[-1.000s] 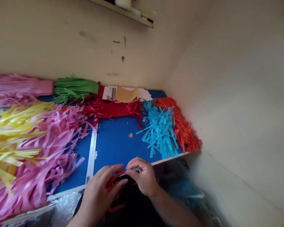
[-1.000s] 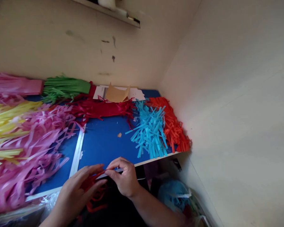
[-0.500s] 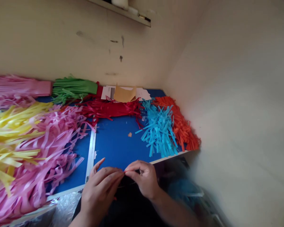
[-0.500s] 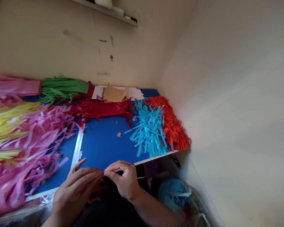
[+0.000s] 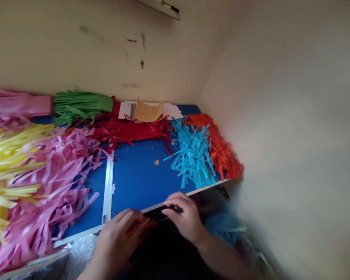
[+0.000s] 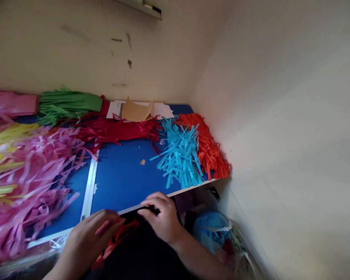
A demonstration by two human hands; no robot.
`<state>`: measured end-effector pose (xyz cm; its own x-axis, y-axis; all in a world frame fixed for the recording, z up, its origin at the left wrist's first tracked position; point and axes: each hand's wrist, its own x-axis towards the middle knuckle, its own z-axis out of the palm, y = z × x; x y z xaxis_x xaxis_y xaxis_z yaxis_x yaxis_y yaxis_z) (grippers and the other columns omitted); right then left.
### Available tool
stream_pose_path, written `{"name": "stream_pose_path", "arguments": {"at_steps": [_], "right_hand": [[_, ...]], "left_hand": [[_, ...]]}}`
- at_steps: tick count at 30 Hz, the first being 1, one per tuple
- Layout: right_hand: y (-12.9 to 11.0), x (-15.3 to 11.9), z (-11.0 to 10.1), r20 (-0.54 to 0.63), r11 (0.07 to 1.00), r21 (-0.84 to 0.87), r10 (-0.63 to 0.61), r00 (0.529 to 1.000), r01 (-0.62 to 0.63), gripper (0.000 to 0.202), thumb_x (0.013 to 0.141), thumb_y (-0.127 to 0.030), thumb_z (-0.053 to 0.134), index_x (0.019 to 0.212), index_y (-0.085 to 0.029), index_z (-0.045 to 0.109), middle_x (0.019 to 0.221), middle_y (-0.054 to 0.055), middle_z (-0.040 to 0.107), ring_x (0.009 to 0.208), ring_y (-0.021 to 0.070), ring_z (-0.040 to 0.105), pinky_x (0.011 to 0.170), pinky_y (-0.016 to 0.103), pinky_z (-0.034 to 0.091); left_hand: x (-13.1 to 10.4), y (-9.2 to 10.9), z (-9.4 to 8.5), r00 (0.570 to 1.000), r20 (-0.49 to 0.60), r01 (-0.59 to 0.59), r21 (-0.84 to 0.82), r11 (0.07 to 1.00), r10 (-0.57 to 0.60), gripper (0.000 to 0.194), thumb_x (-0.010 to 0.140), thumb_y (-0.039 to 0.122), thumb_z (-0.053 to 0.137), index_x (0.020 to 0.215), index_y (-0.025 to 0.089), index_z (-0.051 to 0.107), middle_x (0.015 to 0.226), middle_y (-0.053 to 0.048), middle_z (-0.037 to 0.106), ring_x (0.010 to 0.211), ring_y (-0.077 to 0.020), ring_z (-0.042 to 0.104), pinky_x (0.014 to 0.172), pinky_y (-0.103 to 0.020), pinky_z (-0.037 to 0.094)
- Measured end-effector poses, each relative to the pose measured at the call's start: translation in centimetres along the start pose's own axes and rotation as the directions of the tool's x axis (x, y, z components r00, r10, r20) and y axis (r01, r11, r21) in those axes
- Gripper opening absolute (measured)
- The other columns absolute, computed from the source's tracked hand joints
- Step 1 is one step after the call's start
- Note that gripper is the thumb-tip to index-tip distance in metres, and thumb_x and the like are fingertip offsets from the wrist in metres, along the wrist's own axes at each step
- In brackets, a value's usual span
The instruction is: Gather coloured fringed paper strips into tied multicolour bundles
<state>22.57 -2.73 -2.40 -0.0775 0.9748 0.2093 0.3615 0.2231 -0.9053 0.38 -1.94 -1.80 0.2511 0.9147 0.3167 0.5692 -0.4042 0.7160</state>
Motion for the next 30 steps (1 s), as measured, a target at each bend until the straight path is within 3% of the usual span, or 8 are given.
{"name": "stream_pose_path", "arguments": {"at_steps": [5, 8, 14, 17, 19, 23, 27, 30], "right_hand": [[7.1, -4.6, -2.7, 0.079, 0.833, -0.458, 0.385, 0.919, -0.31, 0.013, 0.077, -0.016, 0.072, 0.088, -0.021, 0.077, 0.078, 0.002, 0.069, 0.07, 0.017, 0.064, 0.066, 0.026, 0.046], [8.4, -5.2, -2.6, 0.052, 0.804, -0.506, 0.388, 0.92, -0.311, 0.007, 0.077, -0.015, 0.072, 0.076, -0.021, 0.076, 0.084, 0.004, 0.068, 0.08, 0.0185, 0.064, 0.074, 0.028, 0.046], [3.4, -2.8, -2.9, 0.209, 0.965, -0.091, 0.259, 0.943, -0.245, 0.008, 0.086, -0.025, 0.065, 0.082, -0.02, 0.071, 0.072, -0.001, 0.067, 0.068, 0.0131, 0.06, 0.067, 0.024, 0.043], [1.9, -1.9, -5.0, 0.256, 0.874, 0.255, 0.352, 0.9, -0.414, 0.017, 0.081, -0.035, 0.071, 0.085, -0.018, 0.069, 0.055, -0.005, 0.057, 0.047, 0.0074, 0.046, 0.048, 0.019, 0.034], [1.6, -1.4, -7.2, 0.283, 0.709, 0.523, 0.378, 0.881, -0.473, 0.029, 0.072, -0.044, 0.079, 0.075, -0.018, 0.067, 0.045, -0.008, 0.049, 0.037, 0.0047, 0.033, 0.04, 0.018, 0.025], [1.1, -0.5, -11.8, 0.01, 0.561, 0.795, 0.368, 0.93, -0.231, 0.033, 0.065, -0.052, 0.081, 0.072, -0.023, 0.068, 0.054, -0.003, 0.06, 0.039, 0.0074, 0.043, 0.039, 0.019, 0.03], [0.0, 0.9, -15.7, -0.393, 0.693, 0.714, 0.279, 0.876, 0.099, 0.023, 0.067, -0.038, 0.083, 0.087, -0.035, 0.072, 0.074, -0.004, 0.069, 0.055, 0.0097, 0.057, 0.048, 0.021, 0.041], [-0.8, 1.8, -18.1, -0.543, 0.783, 0.575, 0.147, 0.827, 0.238, 0.016, 0.071, -0.039, 0.081, 0.083, -0.035, 0.071, 0.066, -0.006, 0.064, 0.052, 0.0081, 0.053, 0.048, 0.021, 0.042]], "left_hand": [[-1.0, -1.4, -0.6, 0.969, 0.209, 0.173, -0.196, 0.965, -0.131, 0.025, 0.079, 0.05, 0.067, 0.074, 0.027, 0.074, 0.072, -0.001, 0.074, 0.064, -0.0147, 0.07, 0.059, -0.018, 0.054], [-0.2, -0.8, 0.9, 0.94, 0.302, 0.244, -0.263, 0.933, -0.161, 0.025, 0.079, 0.049, 0.067, 0.075, 0.026, 0.075, 0.076, -0.004, 0.075, 0.069, -0.0174, 0.071, 0.063, -0.022, 0.056], [1.5, 2.6, 4.1, 0.818, 0.563, 0.363, -0.343, 0.866, -0.12, 0.028, 0.086, 0.047, 0.057, 0.08, 0.022, 0.068, 0.1, -0.01, 0.072, 0.093, -0.0215, 0.068, 0.081, -0.031, 0.054], [1.7, 2.7, 5.3, 0.694, 0.687, 0.541, -0.302, 0.785, -0.214, 0.037, 0.085, 0.055, 0.054, 0.082, 0.02, 0.062, 0.07, -0.001, 0.065, 0.057, -0.0136, 0.057, 0.053, -0.022, 0.045], [1.7, 2.1, 5.7, 0.683, 0.687, 0.583, -0.31, 0.751, -0.246, 0.043, 0.083, 0.061, 0.054, 0.08, 0.019, 0.061, 0.064, 0.002, 0.06, 0.051, -0.0111, 0.049, 0.048, -0.021, 0.038], [1.7, 0.6, 6.2, 0.713, 0.649, 0.554, -0.287, 0.782, -0.267, 0.045, 0.082, 0.062, 0.054, 0.077, 0.018, 0.061, 0.063, 0.002, 0.058, 0.053, -0.0106, 0.048, 0.051, -0.021, 0.037], [1.0, -0.2, 6.6, 0.671, 0.666, 0.592, -0.216, 0.776, -0.326, 0.042, 0.081, 0.06, 0.053, 0.076, 0.019, 0.06, 0.062, 0.003, 0.057, 0.049, -0.0103, 0.049, 0.048, -0.021, 0.037], [0.1, -0.9, 6.6, 0.619, 0.69, 0.643, -0.169, 0.747, -0.377, 0.04, 0.079, 0.058, 0.055, 0.078, 0.019, 0.061, 0.06, 0.004, 0.055, 0.048, -0.011, 0.048, 0.044, -0.02, 0.036]]}}
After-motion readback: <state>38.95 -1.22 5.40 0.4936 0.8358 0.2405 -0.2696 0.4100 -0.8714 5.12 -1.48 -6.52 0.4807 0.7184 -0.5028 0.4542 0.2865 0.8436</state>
